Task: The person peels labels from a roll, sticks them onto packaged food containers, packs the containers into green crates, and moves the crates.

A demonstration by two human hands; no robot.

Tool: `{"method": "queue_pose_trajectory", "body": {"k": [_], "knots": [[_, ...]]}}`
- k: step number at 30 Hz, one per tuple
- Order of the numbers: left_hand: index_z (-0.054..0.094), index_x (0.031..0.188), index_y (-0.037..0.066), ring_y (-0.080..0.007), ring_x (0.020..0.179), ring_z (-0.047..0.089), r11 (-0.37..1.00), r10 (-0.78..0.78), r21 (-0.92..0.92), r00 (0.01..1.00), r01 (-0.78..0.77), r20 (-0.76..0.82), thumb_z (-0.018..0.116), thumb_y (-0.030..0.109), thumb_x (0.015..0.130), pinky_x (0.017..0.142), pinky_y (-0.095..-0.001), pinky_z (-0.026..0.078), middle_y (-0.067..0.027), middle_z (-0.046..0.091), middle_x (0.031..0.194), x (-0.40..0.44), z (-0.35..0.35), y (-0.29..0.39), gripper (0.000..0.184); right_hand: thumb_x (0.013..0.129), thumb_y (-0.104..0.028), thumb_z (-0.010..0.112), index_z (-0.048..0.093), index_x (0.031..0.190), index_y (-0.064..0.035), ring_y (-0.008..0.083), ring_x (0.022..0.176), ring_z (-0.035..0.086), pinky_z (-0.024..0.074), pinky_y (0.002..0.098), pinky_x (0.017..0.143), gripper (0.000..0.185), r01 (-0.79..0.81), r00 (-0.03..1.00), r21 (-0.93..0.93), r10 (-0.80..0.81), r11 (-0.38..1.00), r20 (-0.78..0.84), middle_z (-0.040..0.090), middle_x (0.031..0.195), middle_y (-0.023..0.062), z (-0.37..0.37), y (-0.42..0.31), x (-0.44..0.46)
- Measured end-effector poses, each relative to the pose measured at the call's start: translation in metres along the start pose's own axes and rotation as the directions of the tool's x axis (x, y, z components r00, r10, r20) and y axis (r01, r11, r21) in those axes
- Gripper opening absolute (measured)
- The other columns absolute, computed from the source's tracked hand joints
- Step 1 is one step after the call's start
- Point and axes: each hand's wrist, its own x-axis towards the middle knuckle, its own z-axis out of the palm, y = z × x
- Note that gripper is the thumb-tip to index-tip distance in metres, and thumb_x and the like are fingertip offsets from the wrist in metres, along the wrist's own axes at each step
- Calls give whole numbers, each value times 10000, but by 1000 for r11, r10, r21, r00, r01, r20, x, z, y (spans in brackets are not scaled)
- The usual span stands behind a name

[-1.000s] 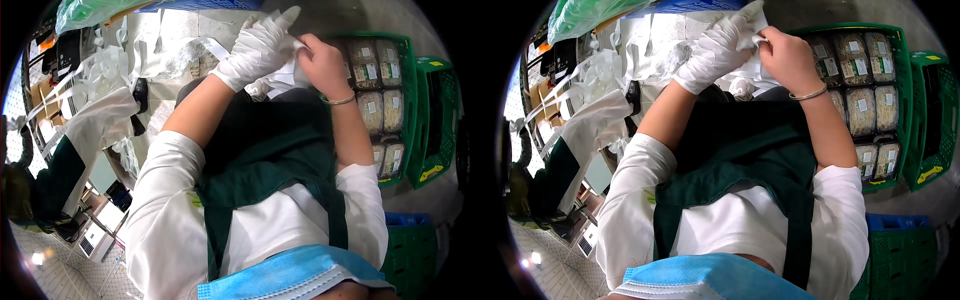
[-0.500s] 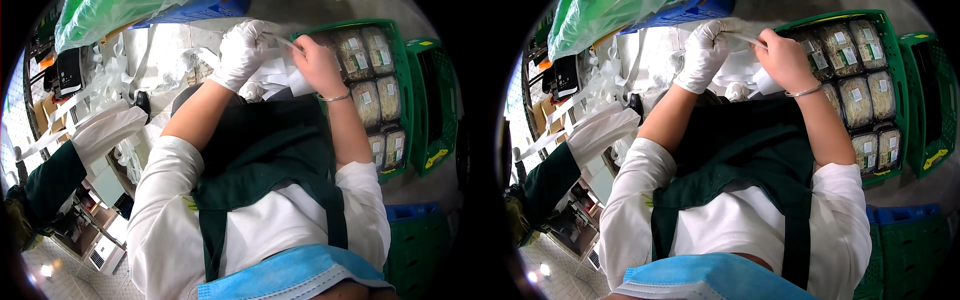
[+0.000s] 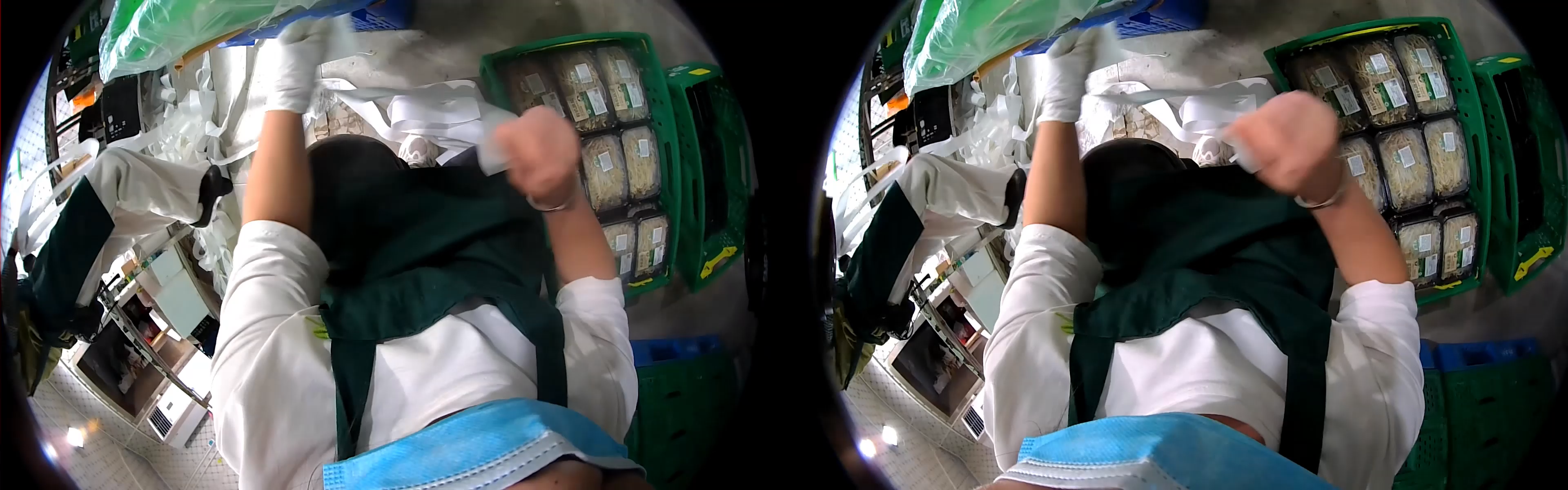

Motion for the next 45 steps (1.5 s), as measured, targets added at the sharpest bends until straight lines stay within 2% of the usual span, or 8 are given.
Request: {"method": "queue_pose_trajectory", "body": {"k": [3,13,16,22,28,34,40,45], "knots": [[458,1120,46,-209,768,562,527,55,839,990,-138,128,667,248,651,721,-302,438,-92,590,895,6,-46,-71,551,753,-1,523,573,870,-23,166,610,543,438,243,542,130,-629,526,557,824,543,-210,574,743,44,-34,23,-5],[506,1044,40,-167,894,526,976,190,-208,202,72,961,732,156,580,772,-295,423,-100,570,938,-68,115,100,529,816,-93,421,449,1094,69,268,996,489,368,392,888,324,-289,238,725,781,625,-578,512,1062,168,-114,-3,87],[542,1003,53,-178,725,566,986,106,-73,223,-152,969,737,263,542,667,-284,448,-67,601,819,-71,107,75,543,784,-296,439,342,1043,21,266,869,451,407,379,754,421,-321,633,541,601,778,-489,409,944,161,-199,10,61],[596,902,11,-144,771,554,940,-37,175,421,-294,906,682,222,585,738,-260,421,-78,609,789,5,35,-37,391,825,-149,421,458,1060,44,250,941,493,394,354,824,306,-499,342,516,706,696,-621,503,1045,151,-283,65,-83],[607,850,65,-231,740,545,678,-252,724,886,-125,389,583,315,669,739,-299,414,-91,587,777,23,-116,-123,309,807,-124,500,482,1041,-37,85,773,505,368,211,580,251,-905,134,412,990,102,49,525,852,22,-91,65,-168],[420,1130,-9,-256,964,528,57,-272,737,720,674,-638,531,225,674,810,-336,413,-167,533,1052,-15,-234,-117,524,757,-125,583,484,995,-47,113,680,506,422,255,628,269,-882,471,82,874,464,123,544,761,40,-43,19,-174],[515,1038,20,-260,970,513,407,236,647,758,-645,608,524,246,757,829,-322,388,-159,553,1010,41,-62,-93,361,761,-231,571,494,990,-26,281,898,500,407,371,774,317,-959,67,-232,662,-164,-746,522,971,140,-194,-2,-339],[550,1009,29,-184,848,540,882,277,58,614,-468,739,518,175,795,754,-258,405,-118,569,979,-39,144,94,260,787,-403,485,409,1165,-73,341,1090,365,344,425,889,508,-679,-385,-183,557,-711,-736,398,1173,188,-198,-44,-376]]}}
